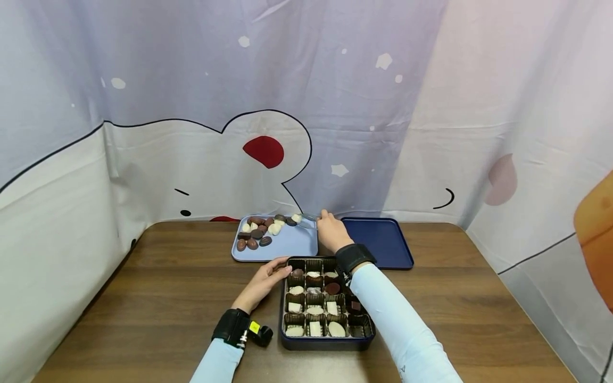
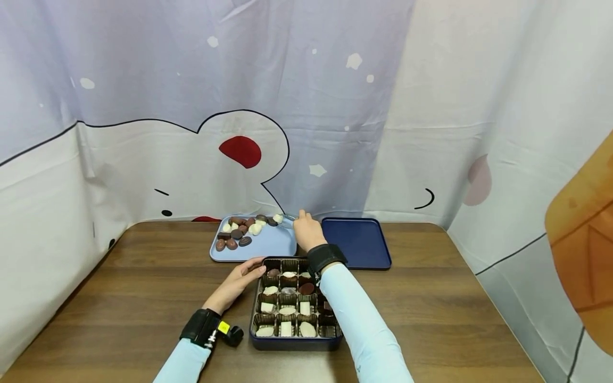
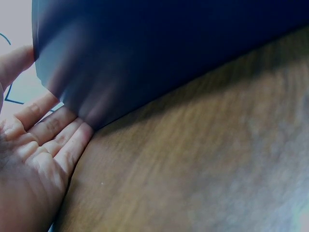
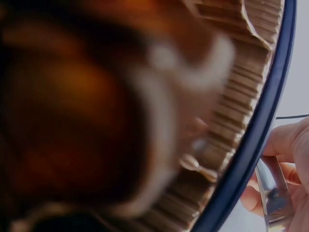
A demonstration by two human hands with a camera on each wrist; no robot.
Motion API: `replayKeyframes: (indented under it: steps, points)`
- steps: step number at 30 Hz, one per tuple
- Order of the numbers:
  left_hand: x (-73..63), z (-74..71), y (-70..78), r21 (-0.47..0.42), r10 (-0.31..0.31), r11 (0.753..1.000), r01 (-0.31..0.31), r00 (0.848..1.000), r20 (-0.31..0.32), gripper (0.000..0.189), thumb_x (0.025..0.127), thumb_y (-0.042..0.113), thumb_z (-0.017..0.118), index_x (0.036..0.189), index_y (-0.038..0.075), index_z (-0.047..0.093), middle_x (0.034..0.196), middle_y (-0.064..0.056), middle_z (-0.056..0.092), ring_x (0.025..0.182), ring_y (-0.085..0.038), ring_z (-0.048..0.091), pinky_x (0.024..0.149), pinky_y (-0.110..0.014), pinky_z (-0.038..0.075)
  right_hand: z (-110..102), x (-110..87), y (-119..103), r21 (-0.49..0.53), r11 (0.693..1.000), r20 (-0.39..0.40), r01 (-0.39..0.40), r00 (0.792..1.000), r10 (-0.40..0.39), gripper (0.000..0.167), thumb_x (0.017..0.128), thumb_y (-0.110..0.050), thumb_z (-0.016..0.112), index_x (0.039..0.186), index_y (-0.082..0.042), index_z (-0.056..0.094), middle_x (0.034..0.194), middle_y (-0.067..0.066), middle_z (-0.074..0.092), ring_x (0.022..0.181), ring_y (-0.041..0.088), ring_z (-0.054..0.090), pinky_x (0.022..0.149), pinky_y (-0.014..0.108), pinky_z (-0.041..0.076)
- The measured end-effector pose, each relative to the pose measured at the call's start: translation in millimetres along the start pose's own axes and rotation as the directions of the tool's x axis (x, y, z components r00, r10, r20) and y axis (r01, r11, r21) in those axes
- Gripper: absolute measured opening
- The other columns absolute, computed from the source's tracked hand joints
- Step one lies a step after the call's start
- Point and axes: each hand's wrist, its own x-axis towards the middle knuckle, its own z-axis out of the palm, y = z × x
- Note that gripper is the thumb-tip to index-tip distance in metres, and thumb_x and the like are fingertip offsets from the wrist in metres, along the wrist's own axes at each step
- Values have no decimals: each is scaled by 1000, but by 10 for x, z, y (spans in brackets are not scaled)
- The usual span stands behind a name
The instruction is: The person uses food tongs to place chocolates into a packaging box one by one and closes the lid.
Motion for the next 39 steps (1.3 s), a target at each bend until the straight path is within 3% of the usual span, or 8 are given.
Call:
replayKeyframes:
  steps: [10,18,26,33,39]
  points:
    - [2,7,5,-1,-8,1000,8,1000,-1,51,94,34,59,140,16,47,141,-10,48,126,-27,47,107,-50,34,-61,-9,24,59,998,35,-5,999,2,18,94,-6,56,108,0,67,102,15,52,90,28,57,70,35,53]
    - [1,50,18,20,-3,1000,4,999,-41,50,96,29,56,141,9,46,142,-16,46,129,-33,44,107,-54,33,-65,-22,51,104,995,44,-8,999,4,17,93,-5,57,105,0,68,104,17,54,91,29,58,73,37,53]
    - [-16,9,21,-1,-6,1000,6,1000,-2,51,94,35,59,141,18,47,144,-10,45,130,-30,43,108,-53,32,-115,-108,143,171,985,17,6,1000,-9,20,90,-3,60,107,2,68,100,16,53,88,29,59,72,37,53]
    - [-7,0,17,-7,-3,1000,3,1000,9,53,94,37,59,141,17,47,146,-12,42,133,-31,40,109,-54,31,-332,-293,306,199,978,-10,60,998,-59,22,91,-3,58,112,0,65,98,13,51,79,22,56,67,33,48]
    - [-17,-1,7,-7,5,1000,-5,1000,12,52,94,35,59,141,16,47,147,-12,41,135,-31,38,110,-54,29,-611,-646,512,275,958,7,79,996,-84,37,93,-6,58,128,5,57,101,13,50,75,17,50,63,29,41]
